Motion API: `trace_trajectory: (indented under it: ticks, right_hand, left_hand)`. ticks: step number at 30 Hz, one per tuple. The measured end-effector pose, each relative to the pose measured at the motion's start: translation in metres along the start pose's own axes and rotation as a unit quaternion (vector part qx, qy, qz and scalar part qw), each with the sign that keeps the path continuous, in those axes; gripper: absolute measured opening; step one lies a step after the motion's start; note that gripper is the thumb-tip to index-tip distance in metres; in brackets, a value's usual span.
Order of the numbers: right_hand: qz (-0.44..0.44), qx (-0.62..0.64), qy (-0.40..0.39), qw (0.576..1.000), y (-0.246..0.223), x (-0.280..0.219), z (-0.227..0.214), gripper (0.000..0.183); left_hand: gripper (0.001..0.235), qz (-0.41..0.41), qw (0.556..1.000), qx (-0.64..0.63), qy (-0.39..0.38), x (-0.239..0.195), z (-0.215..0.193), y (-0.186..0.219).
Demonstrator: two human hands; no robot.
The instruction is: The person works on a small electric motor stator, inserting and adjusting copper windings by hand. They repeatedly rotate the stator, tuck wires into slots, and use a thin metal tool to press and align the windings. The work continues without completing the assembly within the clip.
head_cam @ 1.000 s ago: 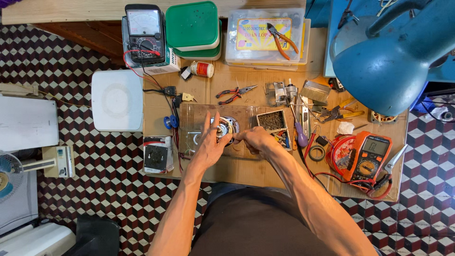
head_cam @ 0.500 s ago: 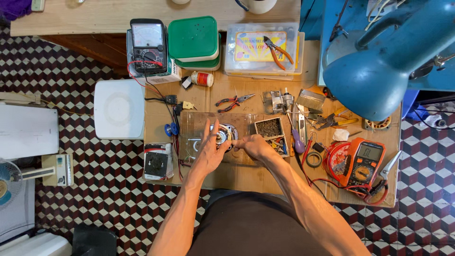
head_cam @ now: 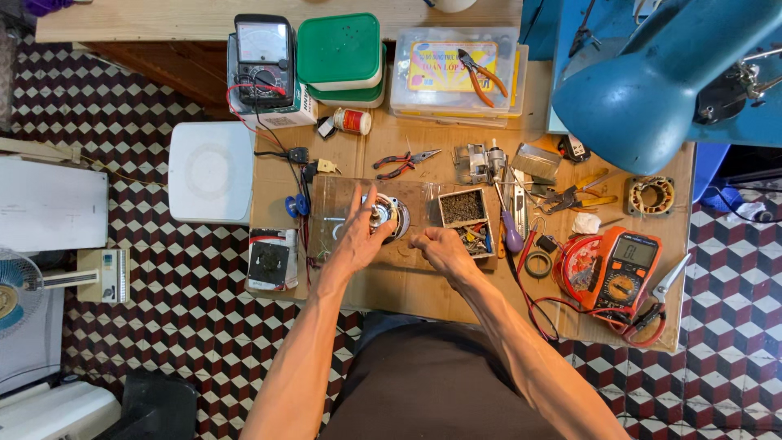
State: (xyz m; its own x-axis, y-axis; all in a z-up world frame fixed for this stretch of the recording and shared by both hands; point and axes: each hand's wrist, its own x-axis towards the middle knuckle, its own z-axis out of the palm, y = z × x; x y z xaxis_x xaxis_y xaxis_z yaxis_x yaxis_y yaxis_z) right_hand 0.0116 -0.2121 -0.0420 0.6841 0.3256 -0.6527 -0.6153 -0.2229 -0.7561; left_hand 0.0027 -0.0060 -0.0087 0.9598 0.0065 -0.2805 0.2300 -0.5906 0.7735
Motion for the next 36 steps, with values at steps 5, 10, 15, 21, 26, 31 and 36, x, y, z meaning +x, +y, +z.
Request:
trace_trajectory:
  ticks: [5, 10, 15, 21, 26, 31, 36]
  right_hand:
    - [0.03, 0.004, -0.001, 1.0, 0.024, -0.031, -0.006, 0.026]
    - [0.054, -0.002, 0.01, 0.998, 0.027, -0.077, -0.013, 0.028]
    - [0.052, 0.163, 0.012, 0.985, 0.017, -0.125, -0.004, 0.023]
    - [0.023, 0.361, 0.046, 0.931, 0.012, -0.158, 0.002, 0.019]
    - [0.011, 0.358, 0.15, 0.921, 0.033, -0.144, -0.009, 0.016]
    - [0.038, 0.358, 0.173, 0.917, 0.077, -0.111, -0.004, 0.016]
    - [0.04, 0.375, 0.169, 0.91, 0.104, -0.081, -0.008, 0.017]
  left_hand:
    - [0.064, 0.036, 0.993, -0.012, 0.109, -0.021, -0.013, 0.006]
    - [0.041, -0.169, 0.97, -0.082, 0.155, -0.093, 0.016, 0.017]
    - [0.048, -0.069, 0.961, -0.214, -0.16, -0.114, 0.069, 0.03]
    - [0.039, 0.055, 0.866, -0.354, -0.348, -0.123, 0.054, 0.037]
    - [0.031, 0.017, 0.915, -0.258, -0.31, -0.132, 0.011, 0.021]
    - [0.032, -0.032, 0.955, -0.144, -0.258, -0.14, -0.03, -0.01]
    - [0.033, -0.053, 0.976, -0.042, -0.205, -0.145, -0.066, -0.031]
